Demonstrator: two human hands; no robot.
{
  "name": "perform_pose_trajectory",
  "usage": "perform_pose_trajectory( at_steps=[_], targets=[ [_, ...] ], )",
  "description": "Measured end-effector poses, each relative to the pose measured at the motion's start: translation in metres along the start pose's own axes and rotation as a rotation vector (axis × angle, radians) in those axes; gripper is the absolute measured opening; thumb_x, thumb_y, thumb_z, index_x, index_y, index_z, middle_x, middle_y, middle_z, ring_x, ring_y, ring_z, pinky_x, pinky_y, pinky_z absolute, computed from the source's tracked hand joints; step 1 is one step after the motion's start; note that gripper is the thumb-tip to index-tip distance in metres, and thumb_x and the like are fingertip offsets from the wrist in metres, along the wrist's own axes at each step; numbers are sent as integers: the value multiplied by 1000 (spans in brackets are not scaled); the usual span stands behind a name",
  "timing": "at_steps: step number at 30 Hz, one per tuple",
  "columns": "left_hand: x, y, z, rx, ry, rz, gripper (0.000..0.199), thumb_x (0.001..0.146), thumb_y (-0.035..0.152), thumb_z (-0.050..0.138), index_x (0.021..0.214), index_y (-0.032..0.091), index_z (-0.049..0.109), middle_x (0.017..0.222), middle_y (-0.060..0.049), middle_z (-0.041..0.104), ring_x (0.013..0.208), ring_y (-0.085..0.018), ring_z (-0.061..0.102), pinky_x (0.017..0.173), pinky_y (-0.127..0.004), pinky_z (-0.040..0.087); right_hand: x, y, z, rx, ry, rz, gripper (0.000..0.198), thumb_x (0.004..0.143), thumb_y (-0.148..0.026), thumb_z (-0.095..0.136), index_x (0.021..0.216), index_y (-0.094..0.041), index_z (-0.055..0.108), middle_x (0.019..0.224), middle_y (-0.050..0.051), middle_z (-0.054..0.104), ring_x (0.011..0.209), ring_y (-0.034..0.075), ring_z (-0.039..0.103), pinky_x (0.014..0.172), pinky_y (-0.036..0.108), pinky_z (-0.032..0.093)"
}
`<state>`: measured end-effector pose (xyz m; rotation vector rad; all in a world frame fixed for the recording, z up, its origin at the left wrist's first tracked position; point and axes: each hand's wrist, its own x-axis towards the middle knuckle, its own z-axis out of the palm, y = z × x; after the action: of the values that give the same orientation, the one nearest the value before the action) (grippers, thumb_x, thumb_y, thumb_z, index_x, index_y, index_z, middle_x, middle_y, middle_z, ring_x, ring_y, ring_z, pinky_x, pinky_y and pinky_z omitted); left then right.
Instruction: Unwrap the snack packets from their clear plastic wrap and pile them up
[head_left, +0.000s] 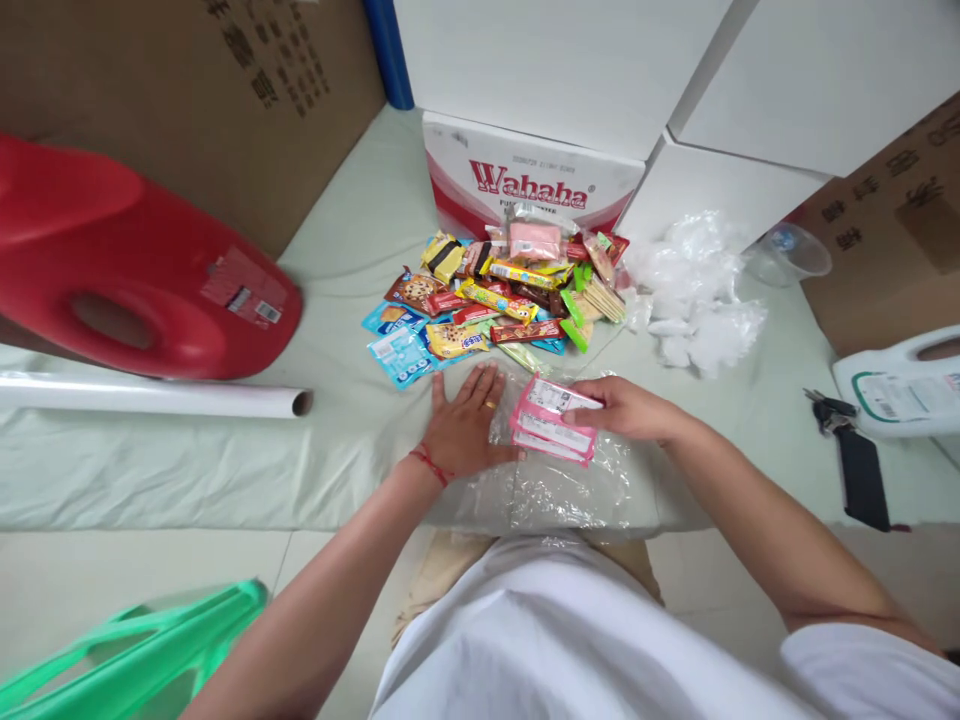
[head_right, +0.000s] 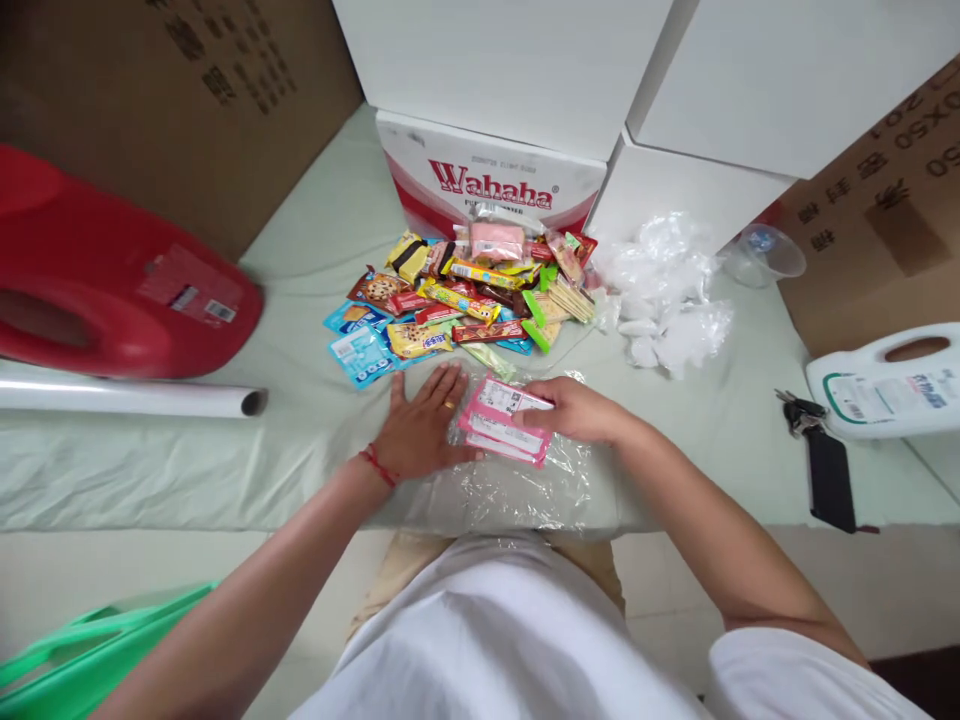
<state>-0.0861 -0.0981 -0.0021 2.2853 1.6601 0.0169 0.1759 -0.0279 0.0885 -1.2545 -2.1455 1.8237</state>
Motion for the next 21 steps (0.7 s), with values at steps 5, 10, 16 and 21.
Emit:
perform_pose_trajectory(
  at_steps=[5,10,16,21],
  targets=[
    [0,-3,-4,9,-49,5,117,80,85,55,168,16,19,175,-19,12,161,-42,13,121,-75,-7,12,37,2,-227,15,1,51,93,-63,60,104,-15,74,90,4,71,86,22,62,78,31,47],
    [2,-6,-8,9,-108,1,124,76,86,59,168,15,15,175,-21,11,162,-42,11,122,-74,-7,8,42,20,-629,306,-153,70,84,-59,77,139,-18,63,126,16,66,117,33,54,104,47,41],
    [3,-9,-7,34,-128,22,131,71,85,65,168,16,11,175,-21,11,162,-43,6,121,-73,-8,2,33,41,-735,341,-136,73,84,-35,78,149,-15,52,136,18,61,127,37,44,106,50,42],
    [3,-10,-8,7,-148,31,132,70,83,68,168,16,10,175,-22,10,162,-43,6,120,-75,-9,-4,34,38,-719,345,-193,72,84,-32,75,149,-16,50,137,17,60,128,37,44,108,51,42]
  ],
)
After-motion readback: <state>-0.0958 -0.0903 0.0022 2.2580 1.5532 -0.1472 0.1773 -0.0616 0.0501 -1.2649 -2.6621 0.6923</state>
